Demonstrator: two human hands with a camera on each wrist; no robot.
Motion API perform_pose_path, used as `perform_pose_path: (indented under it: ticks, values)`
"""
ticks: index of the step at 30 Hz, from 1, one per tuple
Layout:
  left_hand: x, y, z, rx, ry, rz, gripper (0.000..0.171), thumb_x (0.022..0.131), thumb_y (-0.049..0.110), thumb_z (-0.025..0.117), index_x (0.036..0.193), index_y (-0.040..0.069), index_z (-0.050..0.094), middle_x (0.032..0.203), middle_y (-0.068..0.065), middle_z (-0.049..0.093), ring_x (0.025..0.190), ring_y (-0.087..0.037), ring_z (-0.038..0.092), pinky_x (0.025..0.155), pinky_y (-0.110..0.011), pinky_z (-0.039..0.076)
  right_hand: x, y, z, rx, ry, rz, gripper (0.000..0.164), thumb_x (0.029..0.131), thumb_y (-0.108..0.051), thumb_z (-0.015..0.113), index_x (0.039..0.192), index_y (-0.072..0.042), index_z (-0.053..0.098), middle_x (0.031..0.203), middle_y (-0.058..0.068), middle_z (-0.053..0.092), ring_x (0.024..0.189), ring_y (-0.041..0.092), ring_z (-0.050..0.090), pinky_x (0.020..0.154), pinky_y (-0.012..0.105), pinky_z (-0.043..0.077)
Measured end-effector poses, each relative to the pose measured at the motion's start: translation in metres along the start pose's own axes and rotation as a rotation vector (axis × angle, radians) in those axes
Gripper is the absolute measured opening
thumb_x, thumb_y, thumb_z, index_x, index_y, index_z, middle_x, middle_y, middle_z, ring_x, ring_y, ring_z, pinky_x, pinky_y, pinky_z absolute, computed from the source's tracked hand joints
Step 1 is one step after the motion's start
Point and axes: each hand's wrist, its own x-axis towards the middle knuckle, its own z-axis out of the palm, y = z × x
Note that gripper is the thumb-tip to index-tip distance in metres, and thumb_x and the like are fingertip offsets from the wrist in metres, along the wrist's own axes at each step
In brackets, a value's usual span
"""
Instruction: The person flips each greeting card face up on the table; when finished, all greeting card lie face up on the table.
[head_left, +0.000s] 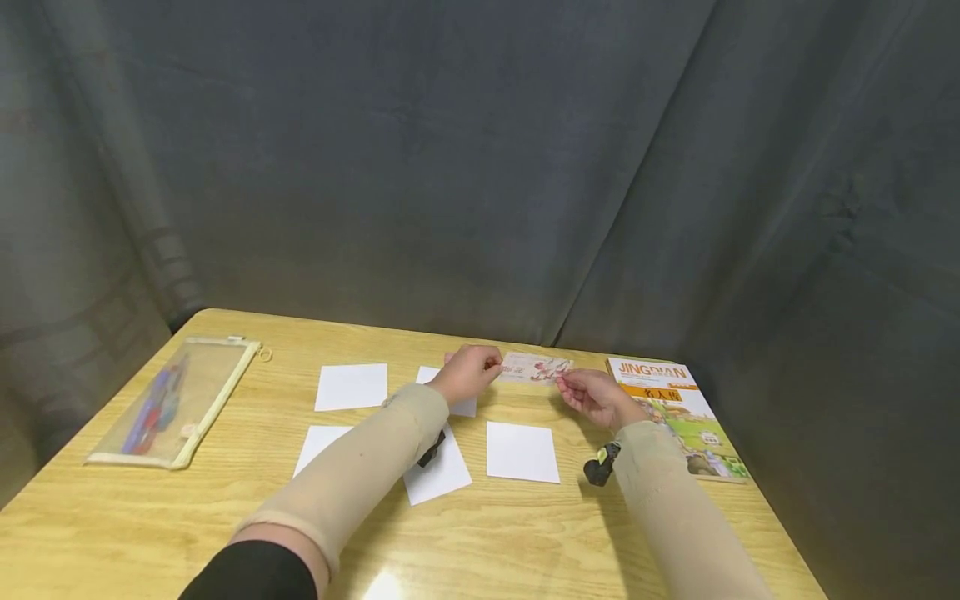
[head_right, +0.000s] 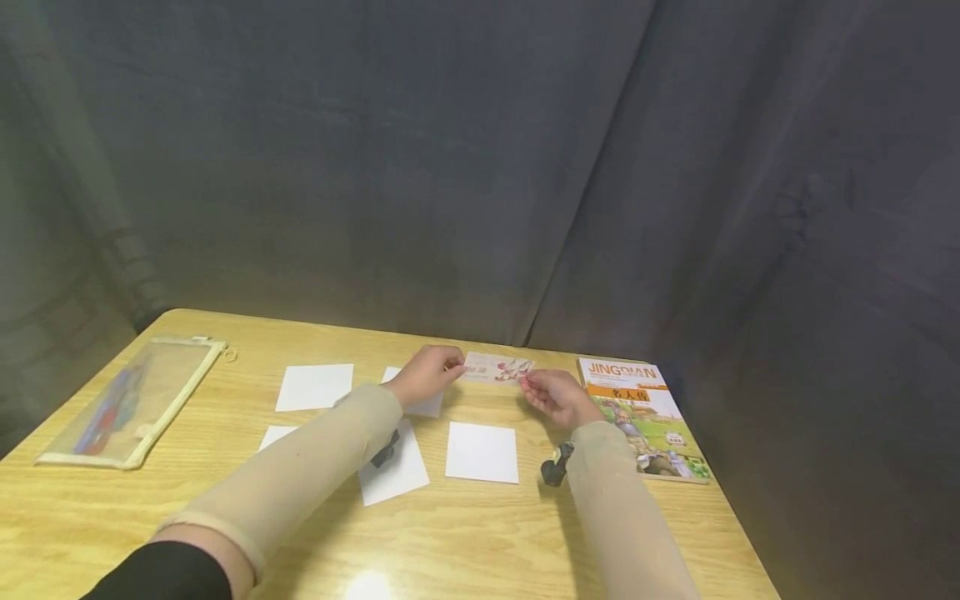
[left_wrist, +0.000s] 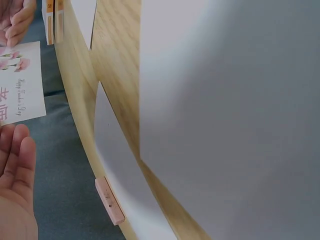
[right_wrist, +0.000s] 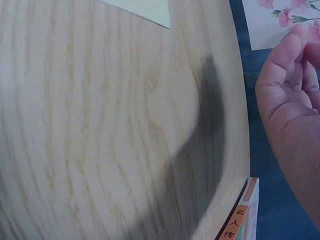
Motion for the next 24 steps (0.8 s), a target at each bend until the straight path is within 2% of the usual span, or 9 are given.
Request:
perform_pose_path:
  ticks: [4, 8, 11, 13, 15, 18, 21, 22, 24]
  values:
    - [-0.001, 0.001, 0.001, -0.022, 0.013, -0.031, 0.009, 0.103, 0.015, 0.066, 0.098, 0.009, 0.072, 0.082, 0.002, 0.066, 0.072, -0.012, 0.053, 0.08, -0.037, 0.041, 0.0, 0.005, 0.0, -0.087, -0.012, -0.038, 0.011, 0.106, -0.001, 0.052, 0.103, -0.001, 0.062, 0.081, 0.001, 0.069, 0.07, 0.006, 0.064, 0.066, 0.018, 0.056]
    - [-0.001, 0.0, 0.002, -0.077, 0.035, -0.068, 0.008, 0.103, 0.014, 0.066, 0.099, 0.008, 0.07, 0.087, 0.002, 0.067, 0.079, -0.013, 0.057, 0.086, -0.038, 0.039, 0.002, 0.011, 0.0, -0.186, -0.014, -0.091, 0.009, 0.107, -0.003, 0.053, 0.107, -0.001, 0.061, 0.084, 0.001, 0.066, 0.072, 0.007, 0.061, 0.066, 0.017, 0.055]
    - [-0.001, -0.001, 0.004, -0.209, 0.005, -0.093, 0.01, 0.102, 0.011, 0.065, 0.099, 0.003, 0.068, 0.088, -0.005, 0.069, 0.083, -0.018, 0.065, 0.083, -0.034, 0.044, 0.003, 0.014, 0.0, -0.175, -0.005, -0.123, 0.008, 0.107, -0.002, 0.053, 0.107, -0.002, 0.061, 0.088, 0.003, 0.065, 0.079, 0.009, 0.064, 0.073, 0.019, 0.057]
    - [0.0, -0.002, 0.004, -0.334, -0.029, -0.12, 0.011, 0.103, 0.01, 0.063, 0.101, 0.0, 0.067, 0.092, -0.013, 0.071, 0.087, -0.024, 0.07, 0.079, -0.03, 0.05, 0.003, 0.014, 0.002, -0.135, -0.008, -0.138, 0.008, 0.107, -0.001, 0.051, 0.107, -0.002, 0.06, 0.09, 0.003, 0.066, 0.083, 0.01, 0.066, 0.077, 0.02, 0.058]
    - [0.0, -0.002, 0.005, -0.483, -0.059, -0.172, 0.012, 0.103, 0.008, 0.062, 0.104, -0.003, 0.066, 0.1, -0.02, 0.073, 0.094, -0.029, 0.072, 0.077, -0.032, 0.058, 0.002, 0.014, 0.004, -0.092, -0.032, -0.147, 0.01, 0.107, 0.0, 0.05, 0.105, -0.003, 0.059, 0.09, 0.004, 0.067, 0.085, 0.01, 0.067, 0.08, 0.021, 0.058]
    - [0.001, -0.002, 0.007, -0.642, -0.042, -0.251, 0.013, 0.104, 0.007, 0.061, 0.109, -0.005, 0.065, 0.109, -0.022, 0.073, 0.1, -0.029, 0.072, 0.088, -0.039, 0.059, 0.003, 0.015, 0.01, -0.059, -0.087, -0.157, 0.016, 0.108, 0.002, 0.047, 0.101, -0.005, 0.06, 0.089, 0.003, 0.068, 0.085, 0.009, 0.068, 0.081, 0.021, 0.058]
    - [0.002, -0.001, 0.009, -0.73, 0.006, -0.288, 0.013, 0.104, 0.005, 0.061, 0.11, -0.006, 0.065, 0.109, -0.022, 0.074, 0.102, -0.029, 0.072, 0.094, -0.046, 0.057, 0.005, 0.016, 0.018, -0.04, -0.111, -0.152, 0.015, 0.108, 0.002, 0.047, 0.101, -0.003, 0.059, 0.089, 0.003, 0.068, 0.084, 0.009, 0.068, 0.081, 0.021, 0.058]
    - [0.001, 0.0, 0.009, -0.737, 0.022, -0.288, 0.013, 0.104, 0.004, 0.06, 0.109, -0.007, 0.065, 0.108, -0.022, 0.074, 0.101, -0.03, 0.072, 0.093, -0.047, 0.057, 0.005, 0.017, 0.021, -0.039, -0.099, -0.148, 0.012, 0.108, 0.001, 0.047, 0.104, -0.002, 0.058, 0.089, 0.003, 0.068, 0.084, 0.008, 0.067, 0.08, 0.021, 0.058]
    - [0.0, 0.0, 0.011, -0.722, 0.05, -0.276, 0.01, 0.103, 0.002, 0.059, 0.106, -0.007, 0.064, 0.107, -0.025, 0.073, 0.101, -0.033, 0.071, 0.092, -0.048, 0.058, 0.006, 0.016, 0.026, -0.049, -0.017, -0.162, 0.008, 0.108, -0.002, 0.05, 0.114, 0.0, 0.054, 0.092, 0.002, 0.068, 0.084, 0.008, 0.067, 0.079, 0.02, 0.057]
